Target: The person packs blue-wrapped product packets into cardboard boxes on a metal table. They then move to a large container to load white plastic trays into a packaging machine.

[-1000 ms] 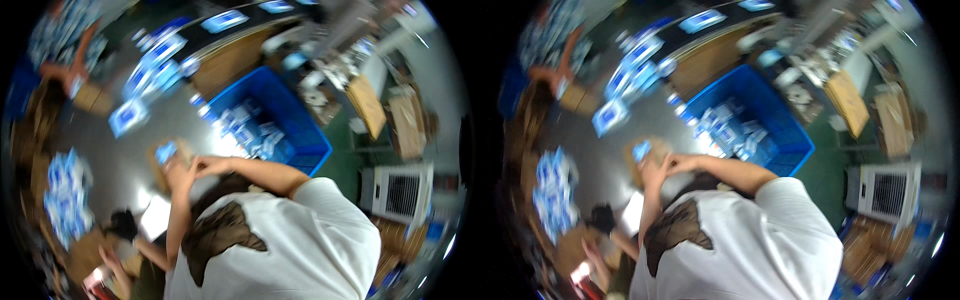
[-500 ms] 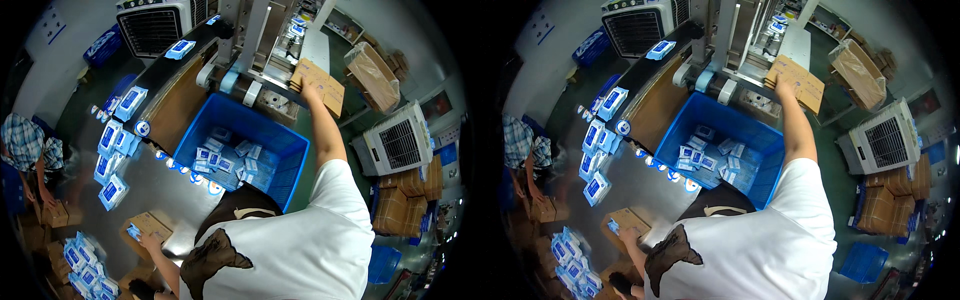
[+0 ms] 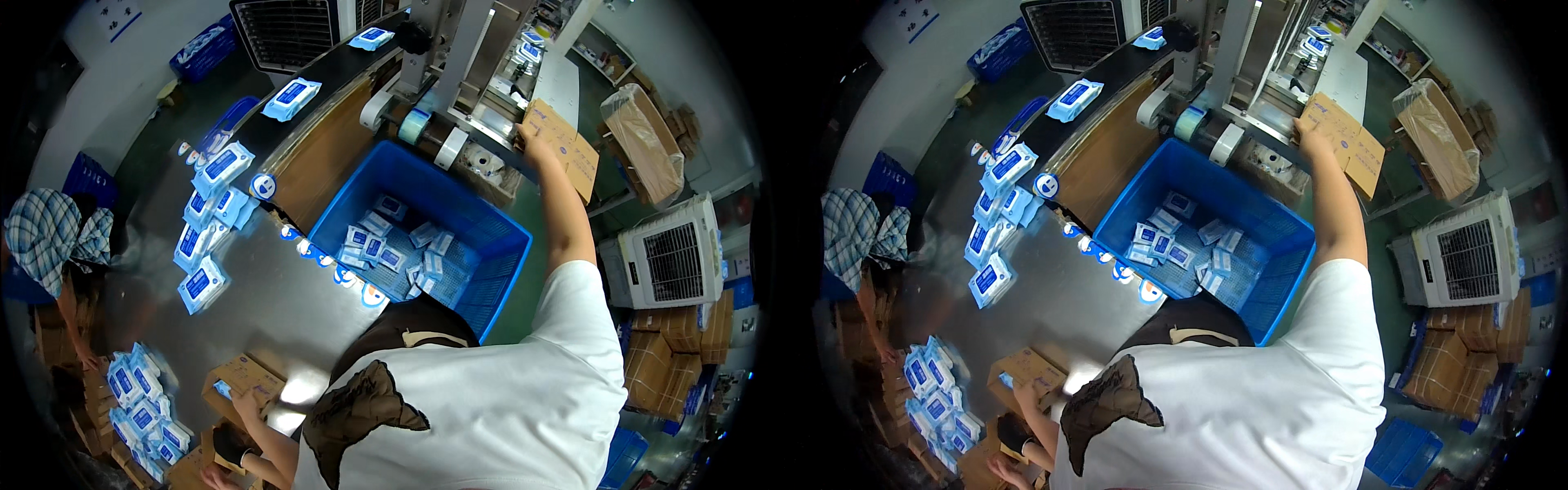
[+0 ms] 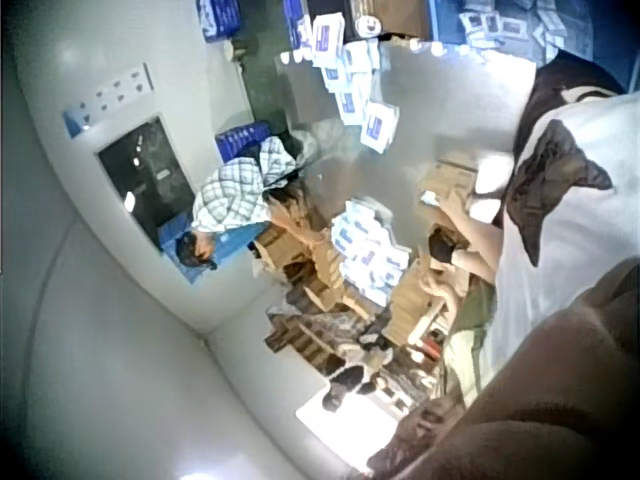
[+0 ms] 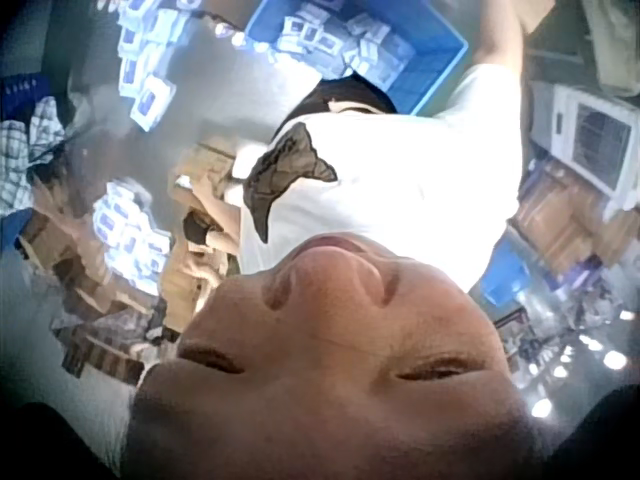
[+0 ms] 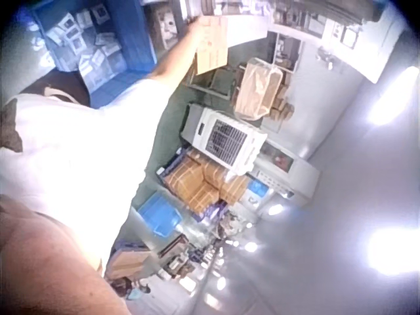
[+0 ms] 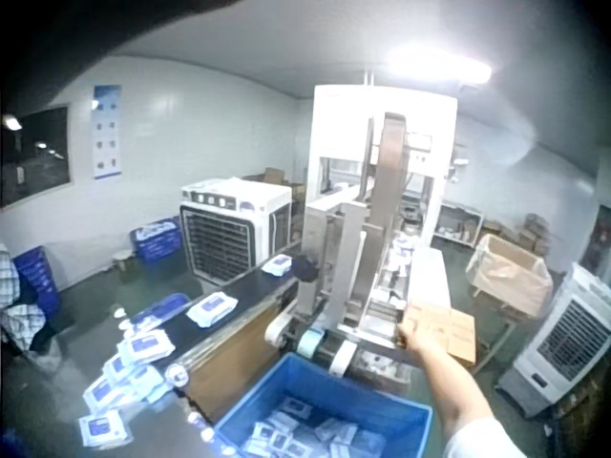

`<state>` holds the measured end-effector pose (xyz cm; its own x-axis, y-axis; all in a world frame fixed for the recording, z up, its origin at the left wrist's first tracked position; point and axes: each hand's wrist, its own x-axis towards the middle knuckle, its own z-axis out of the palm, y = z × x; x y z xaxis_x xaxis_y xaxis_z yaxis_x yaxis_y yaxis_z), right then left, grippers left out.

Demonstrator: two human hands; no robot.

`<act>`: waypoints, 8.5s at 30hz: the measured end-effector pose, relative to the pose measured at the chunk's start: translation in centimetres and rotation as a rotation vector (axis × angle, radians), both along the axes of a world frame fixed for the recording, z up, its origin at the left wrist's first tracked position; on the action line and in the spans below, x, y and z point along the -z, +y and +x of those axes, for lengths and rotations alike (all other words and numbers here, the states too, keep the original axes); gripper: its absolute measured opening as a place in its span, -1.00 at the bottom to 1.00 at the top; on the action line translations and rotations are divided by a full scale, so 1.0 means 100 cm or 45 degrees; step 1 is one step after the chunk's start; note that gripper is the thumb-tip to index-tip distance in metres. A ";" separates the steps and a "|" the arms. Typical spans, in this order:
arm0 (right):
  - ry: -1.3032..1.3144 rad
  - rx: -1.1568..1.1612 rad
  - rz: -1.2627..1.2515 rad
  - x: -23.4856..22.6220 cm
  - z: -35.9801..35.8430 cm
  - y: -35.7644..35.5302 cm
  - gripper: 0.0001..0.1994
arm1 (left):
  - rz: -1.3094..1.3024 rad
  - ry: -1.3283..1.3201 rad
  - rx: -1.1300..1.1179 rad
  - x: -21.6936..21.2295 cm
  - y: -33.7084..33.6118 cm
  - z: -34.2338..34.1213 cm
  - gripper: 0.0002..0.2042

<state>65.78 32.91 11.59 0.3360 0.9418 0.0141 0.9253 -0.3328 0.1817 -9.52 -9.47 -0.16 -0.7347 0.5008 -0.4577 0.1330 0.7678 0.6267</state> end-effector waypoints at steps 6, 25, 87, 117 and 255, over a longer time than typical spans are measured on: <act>-0.246 -0.178 -0.002 -0.016 -0.029 -0.015 -0.73 | 0.175 -0.085 -0.022 0.033 -0.018 -0.013 -0.36; -0.374 -0.310 0.276 -0.050 -0.023 -0.028 -0.80 | 0.234 1.109 0.217 -0.032 0.047 0.052 -0.44; 1.569 -1.894 0.357 0.085 -0.518 -0.192 -0.42 | 0.931 0.442 1.061 -0.011 0.024 0.121 -0.60; 2.577 0.418 -1.901 0.170 -0.424 -0.144 -0.39 | 0.879 -0.367 0.147 0.006 0.077 0.119 -0.29; -0.132 -0.090 0.255 0.049 0.108 -0.017 -0.81 | -0.130 0.485 0.138 0.016 0.022 0.024 -0.53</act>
<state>76.55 31.21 6.73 0.2562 0.9378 0.2342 0.9274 -0.3068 0.2140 -7.10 -7.31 -1.79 -0.8068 0.5507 -0.2142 0.4246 0.7924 0.4380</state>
